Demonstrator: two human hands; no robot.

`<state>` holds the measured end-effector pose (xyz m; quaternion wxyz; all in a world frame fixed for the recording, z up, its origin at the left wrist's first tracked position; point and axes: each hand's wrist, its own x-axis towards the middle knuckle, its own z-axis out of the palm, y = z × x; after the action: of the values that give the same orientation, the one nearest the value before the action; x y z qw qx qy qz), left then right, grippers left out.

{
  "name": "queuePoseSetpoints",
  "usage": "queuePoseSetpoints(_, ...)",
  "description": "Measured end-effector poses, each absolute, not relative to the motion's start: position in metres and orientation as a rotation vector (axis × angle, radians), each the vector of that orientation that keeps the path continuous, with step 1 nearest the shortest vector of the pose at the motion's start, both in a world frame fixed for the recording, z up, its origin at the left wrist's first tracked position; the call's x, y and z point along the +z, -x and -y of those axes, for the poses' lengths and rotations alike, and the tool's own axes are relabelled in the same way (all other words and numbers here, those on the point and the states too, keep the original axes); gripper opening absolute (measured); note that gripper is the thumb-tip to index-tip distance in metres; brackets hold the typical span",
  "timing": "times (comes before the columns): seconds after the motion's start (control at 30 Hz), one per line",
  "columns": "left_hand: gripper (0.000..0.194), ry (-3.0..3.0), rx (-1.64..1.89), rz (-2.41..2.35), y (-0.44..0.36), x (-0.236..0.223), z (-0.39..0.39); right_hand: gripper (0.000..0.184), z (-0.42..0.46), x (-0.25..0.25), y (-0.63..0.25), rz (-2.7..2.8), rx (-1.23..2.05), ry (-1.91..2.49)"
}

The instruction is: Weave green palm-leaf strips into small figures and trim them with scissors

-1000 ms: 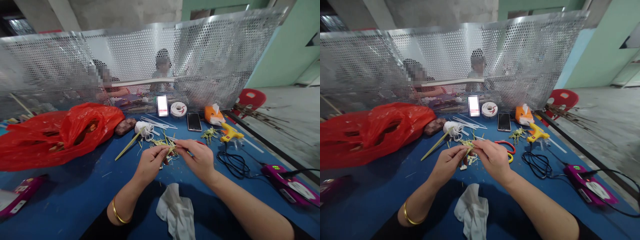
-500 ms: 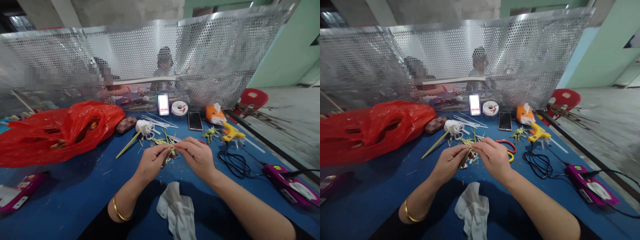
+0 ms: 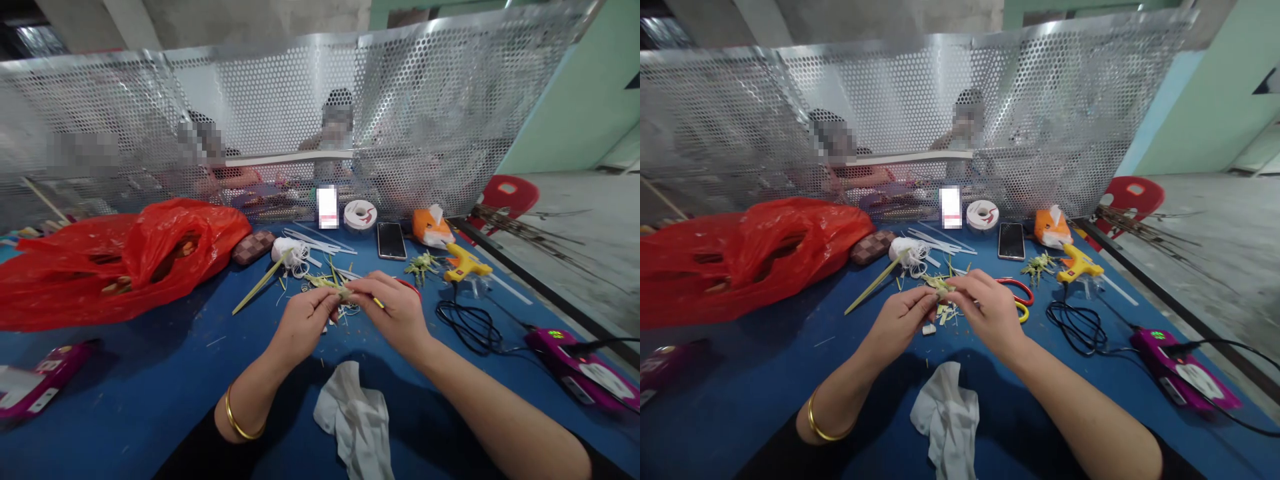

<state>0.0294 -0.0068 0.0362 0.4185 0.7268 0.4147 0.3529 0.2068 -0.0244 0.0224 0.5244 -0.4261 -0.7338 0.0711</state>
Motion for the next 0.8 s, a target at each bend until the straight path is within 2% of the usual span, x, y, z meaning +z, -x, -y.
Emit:
queuePoseSetpoints(0.13, 0.031, -1.864, 0.938, -1.039, -0.03, 0.038, 0.007, 0.018, 0.021, 0.024, -0.211, 1.649, 0.451, 1.053)
queuePoseSetpoints(0.23, 0.031, -1.963, 0.914, -1.055, -0.03, 0.037, 0.008, 0.014, 0.019, 0.022, -0.209, 1.649, 0.591, 1.025)
queuePoseSetpoints(0.53, 0.031, -2.298, 0.813, -1.215, -0.031, 0.029, 0.008, 0.009, 0.023, 0.022, -0.206, 1.799, 0.423, 1.064)
queuePoseSetpoints(0.67, 0.02, -2.379, 1.281, -1.289, -0.029, 0.03, 0.016, 0.013, 0.016, 0.023, -0.215, 1.573, 0.49, 1.182)
queuePoseSetpoints(0.73, 0.014, -2.314, 1.551, -1.294, -0.028, 0.031, 0.02, 0.017, 0.01, 0.021, -0.22, 1.301, 0.628, 1.221)
queuePoseSetpoints(0.8, 0.013, -2.238, 1.64, -1.23, -0.028, 0.029, 0.022, 0.022, 0.005, 0.02, -0.221, 1.061, 0.793, 1.187)
